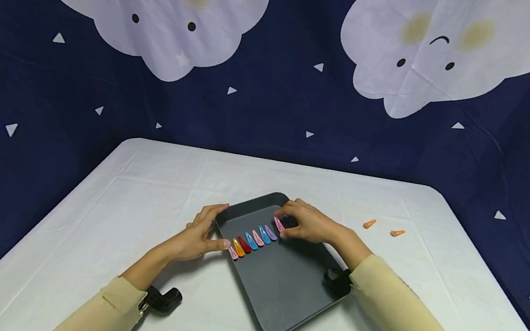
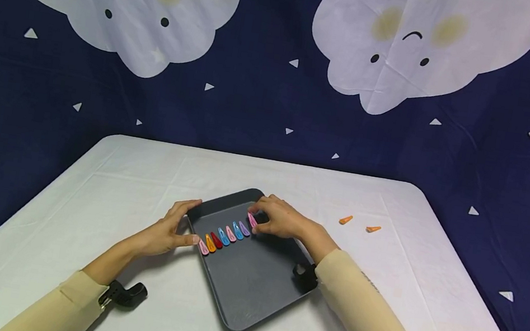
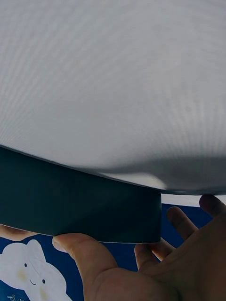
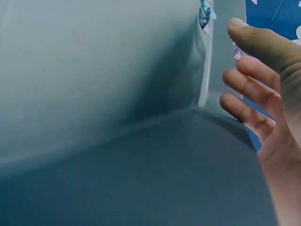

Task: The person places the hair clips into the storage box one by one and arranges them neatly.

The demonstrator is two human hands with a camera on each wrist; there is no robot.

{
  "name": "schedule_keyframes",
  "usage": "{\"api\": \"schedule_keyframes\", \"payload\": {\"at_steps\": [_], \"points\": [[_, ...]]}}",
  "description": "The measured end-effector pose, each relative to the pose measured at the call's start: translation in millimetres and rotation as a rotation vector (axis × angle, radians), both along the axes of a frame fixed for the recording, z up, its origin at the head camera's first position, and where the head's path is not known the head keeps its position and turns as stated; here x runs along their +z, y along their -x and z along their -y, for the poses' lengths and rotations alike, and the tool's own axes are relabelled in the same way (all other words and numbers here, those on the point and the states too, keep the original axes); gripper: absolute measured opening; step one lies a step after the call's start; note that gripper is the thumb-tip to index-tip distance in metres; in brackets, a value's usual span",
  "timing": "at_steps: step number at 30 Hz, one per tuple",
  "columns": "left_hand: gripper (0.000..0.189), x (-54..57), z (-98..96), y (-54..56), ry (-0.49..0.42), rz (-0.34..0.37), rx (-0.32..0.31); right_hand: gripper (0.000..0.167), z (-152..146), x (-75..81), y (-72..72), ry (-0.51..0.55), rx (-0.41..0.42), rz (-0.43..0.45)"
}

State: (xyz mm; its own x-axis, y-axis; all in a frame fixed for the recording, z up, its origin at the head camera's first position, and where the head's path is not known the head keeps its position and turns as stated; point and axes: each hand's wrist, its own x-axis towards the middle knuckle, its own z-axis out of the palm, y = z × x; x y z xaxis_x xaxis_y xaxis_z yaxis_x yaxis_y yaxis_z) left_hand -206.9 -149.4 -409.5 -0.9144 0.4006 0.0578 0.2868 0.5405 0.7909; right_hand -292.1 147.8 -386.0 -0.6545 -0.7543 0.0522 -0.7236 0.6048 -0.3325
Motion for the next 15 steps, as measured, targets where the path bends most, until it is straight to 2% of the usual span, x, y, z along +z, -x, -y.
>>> {"api": "schedule_keyframes", "payload": {"at_steps": [15], "points": [[0.082, 0.1, -0.8, -0.6, 0.001, 0.007, 0.006, 0.048, 1.1, -8.4, 1.7, -0.021, 0.019, -0.001]]}}
